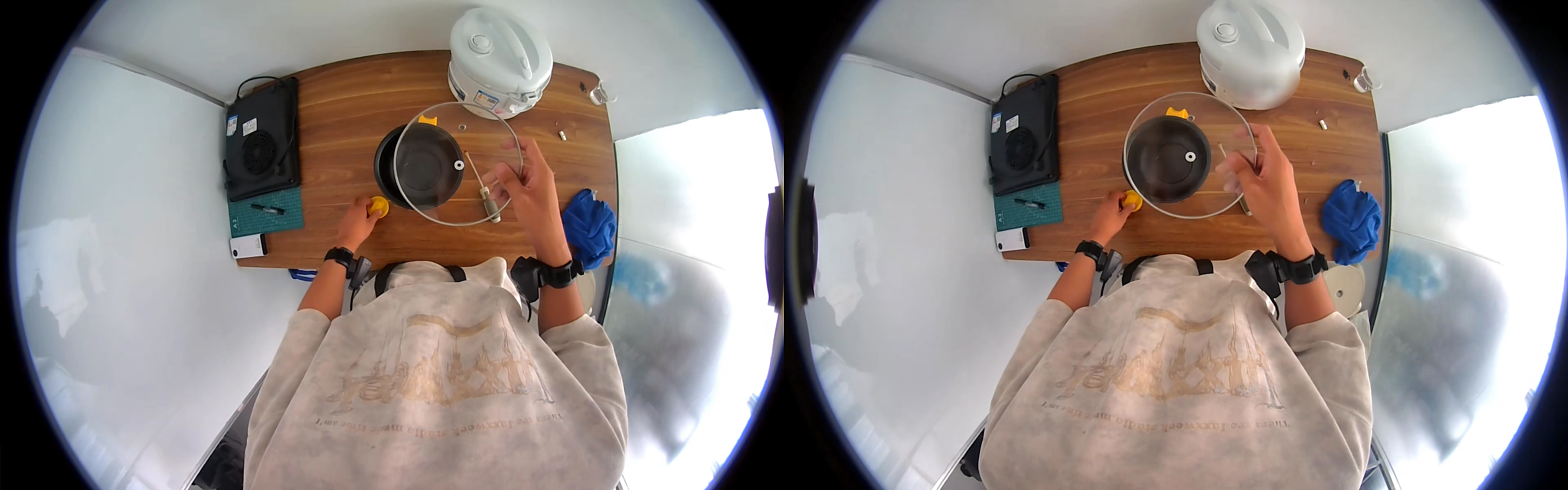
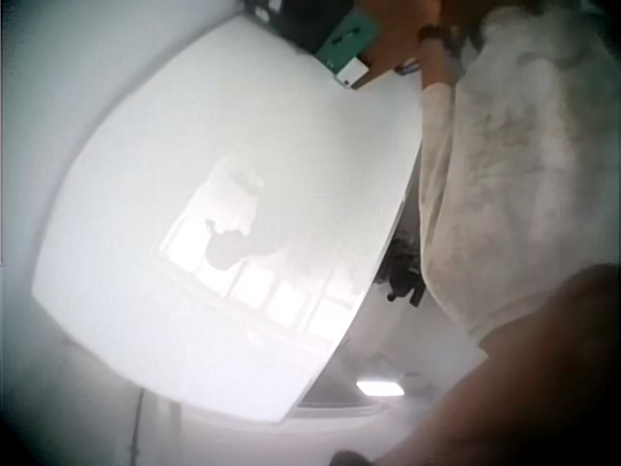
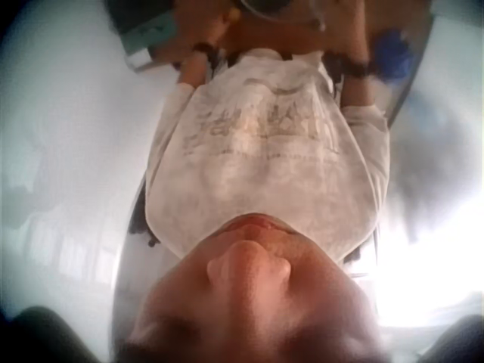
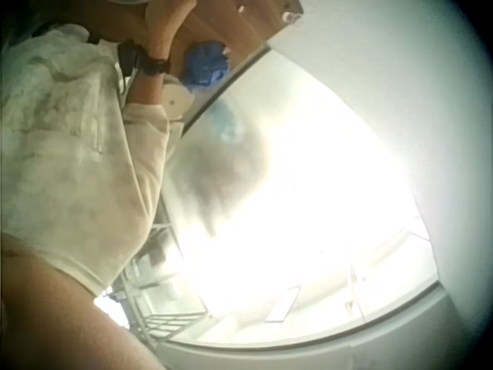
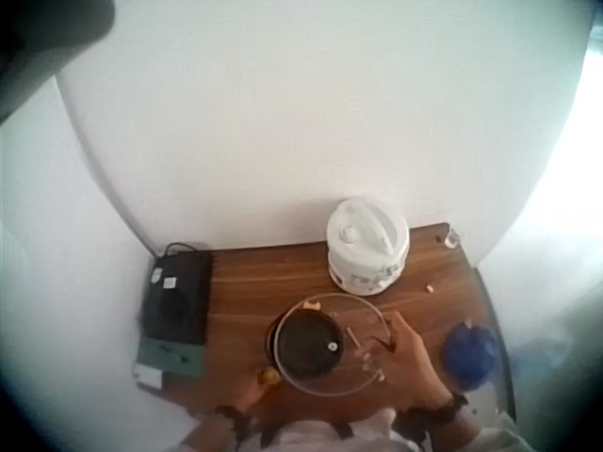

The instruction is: The person assembles a yellow pot with a glass lid by inserting a yellow knob and tightening it with a screwdriver. They then disassemble a white rice cooker lid, removing several small plastic components and screws, and place them on the table.

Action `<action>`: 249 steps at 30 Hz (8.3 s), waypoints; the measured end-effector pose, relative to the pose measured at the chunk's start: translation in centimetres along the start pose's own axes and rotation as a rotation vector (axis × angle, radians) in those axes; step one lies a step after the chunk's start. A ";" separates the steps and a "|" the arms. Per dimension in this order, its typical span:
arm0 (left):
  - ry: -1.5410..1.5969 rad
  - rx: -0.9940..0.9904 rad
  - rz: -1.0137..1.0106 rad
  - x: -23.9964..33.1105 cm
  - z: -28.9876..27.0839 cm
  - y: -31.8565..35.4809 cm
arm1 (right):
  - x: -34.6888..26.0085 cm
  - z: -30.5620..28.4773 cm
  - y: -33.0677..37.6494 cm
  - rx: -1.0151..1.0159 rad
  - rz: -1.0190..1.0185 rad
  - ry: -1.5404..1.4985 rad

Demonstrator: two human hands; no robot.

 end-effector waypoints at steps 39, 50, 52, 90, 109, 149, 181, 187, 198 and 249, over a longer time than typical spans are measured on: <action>1.187 -0.752 -0.056 21.7 -16.1 7.0 | -5.5 6.9 3.3 -0.404 -0.134 -0.065; 1.302 -0.657 -0.045 21.1 -16.5 6.5 | -5.5 6.7 2.9 -0.329 -0.132 -0.038; 1.334 -0.671 0.014 21.6 -17.1 7.0 | -5.1 6.6 2.6 -0.323 -0.124 -0.039; 1.295 -0.759 -0.078 22.4 -17.9 8.4 | -3.3 7.4 1.3 -0.329 -0.077 0.008; 1.298 -0.799 -0.110 22.7 -17.9 8.8 | -3.3 7.3 1.5 -0.360 -0.037 -0.010; 1.682 -0.401 -0.160 11.0 -21.7 10.1 | 13.0 20.5 -10.3 -0.568 -0.519 1.322; 1.770 -0.724 0.003 6.1 -27.2 8.1 | 4.9 16.3 -6.5 -0.115 -0.288 1.174; 1.678 -0.767 0.077 6.2 -27.4 7.9 | -8.0 20.2 2.1 -0.095 -0.458 0.697; 1.625 -0.807 0.100 7.8 -26.5 7.8 | -10.0 27.6 7.2 -0.337 -0.568 0.503; 1.483 -0.746 0.221 8.4 -24.0 8.3 | -8.7 27.6 7.1 -0.409 -0.833 0.850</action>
Point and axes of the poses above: each hand's wrist, its own y-axis away from the middle knuckle, its own z-axis out of the palm, x = y × z, the point moved 7 cm from there along -y, towards the middle knuckle, and after that the axes turned 8 degrees about x, right-handed, at the moved point
